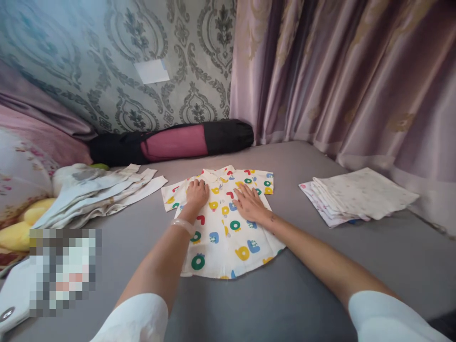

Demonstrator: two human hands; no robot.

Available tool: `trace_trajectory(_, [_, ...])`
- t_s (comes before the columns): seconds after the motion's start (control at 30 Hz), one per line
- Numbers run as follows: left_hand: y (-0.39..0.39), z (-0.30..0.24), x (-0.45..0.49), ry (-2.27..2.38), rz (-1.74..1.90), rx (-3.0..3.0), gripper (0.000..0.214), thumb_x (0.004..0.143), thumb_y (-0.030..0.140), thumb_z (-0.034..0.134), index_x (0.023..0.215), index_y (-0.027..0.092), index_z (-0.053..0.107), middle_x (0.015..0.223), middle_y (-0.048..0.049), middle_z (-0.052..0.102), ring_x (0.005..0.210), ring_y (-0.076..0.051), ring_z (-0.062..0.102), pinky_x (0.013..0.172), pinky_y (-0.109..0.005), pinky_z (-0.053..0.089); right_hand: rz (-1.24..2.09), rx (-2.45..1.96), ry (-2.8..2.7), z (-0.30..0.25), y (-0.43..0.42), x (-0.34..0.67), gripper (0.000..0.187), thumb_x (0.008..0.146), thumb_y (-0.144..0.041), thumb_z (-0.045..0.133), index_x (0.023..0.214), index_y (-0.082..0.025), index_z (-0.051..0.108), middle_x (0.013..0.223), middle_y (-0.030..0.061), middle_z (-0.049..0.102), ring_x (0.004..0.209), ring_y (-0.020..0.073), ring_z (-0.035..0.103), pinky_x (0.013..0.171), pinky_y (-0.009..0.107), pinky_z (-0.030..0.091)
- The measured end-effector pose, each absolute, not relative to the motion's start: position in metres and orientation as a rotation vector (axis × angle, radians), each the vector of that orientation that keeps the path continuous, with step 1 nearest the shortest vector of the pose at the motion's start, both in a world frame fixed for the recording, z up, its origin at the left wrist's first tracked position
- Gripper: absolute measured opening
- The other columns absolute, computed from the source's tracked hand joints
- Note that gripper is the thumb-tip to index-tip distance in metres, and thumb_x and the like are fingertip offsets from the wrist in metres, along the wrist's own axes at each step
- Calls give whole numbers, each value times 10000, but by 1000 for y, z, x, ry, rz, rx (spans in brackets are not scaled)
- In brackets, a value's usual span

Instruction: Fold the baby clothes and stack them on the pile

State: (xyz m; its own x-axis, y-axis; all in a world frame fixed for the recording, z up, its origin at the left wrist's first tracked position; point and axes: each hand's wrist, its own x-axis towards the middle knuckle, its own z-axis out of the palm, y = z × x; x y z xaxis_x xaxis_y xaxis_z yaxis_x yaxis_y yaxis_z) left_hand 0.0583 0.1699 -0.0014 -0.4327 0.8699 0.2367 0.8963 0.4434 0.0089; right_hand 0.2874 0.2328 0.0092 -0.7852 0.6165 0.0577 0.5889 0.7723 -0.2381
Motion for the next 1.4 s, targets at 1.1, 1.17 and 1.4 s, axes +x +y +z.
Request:
trace_trajectory(1.1, [234,38,203,-2323,-385,-2170,339,938,294,401,1229,197,544,1261,-106,590,1196,-281,469,989,-429,358,478,-792,-2638,21,142,457,396,1002,-293,324,1275,-222,602,1381,65,561,1325,198,454,1164,465,287])
trace_trajectory(1.17, [242,38,215,-2308,-381,-2238,338,937,298,400,1215,195,564,1246,-108,600,1190,-281,479,985,-427,364,510,-827,-2541,19,145,456,374,995,-279,323,1157,-236,658,1291,66,622,1251,197,520,1128,439,344])
trace_trajectory(1.4, [268,34,244,-2263,-340,-2323,376,913,435,468,1103,163,645,1169,-132,628,1157,-298,528,996,-418,380,393,-1130,-2376,7,148,454,378,967,-333,358,1201,-197,622,1317,128,575,1229,259,509,1043,436,412])
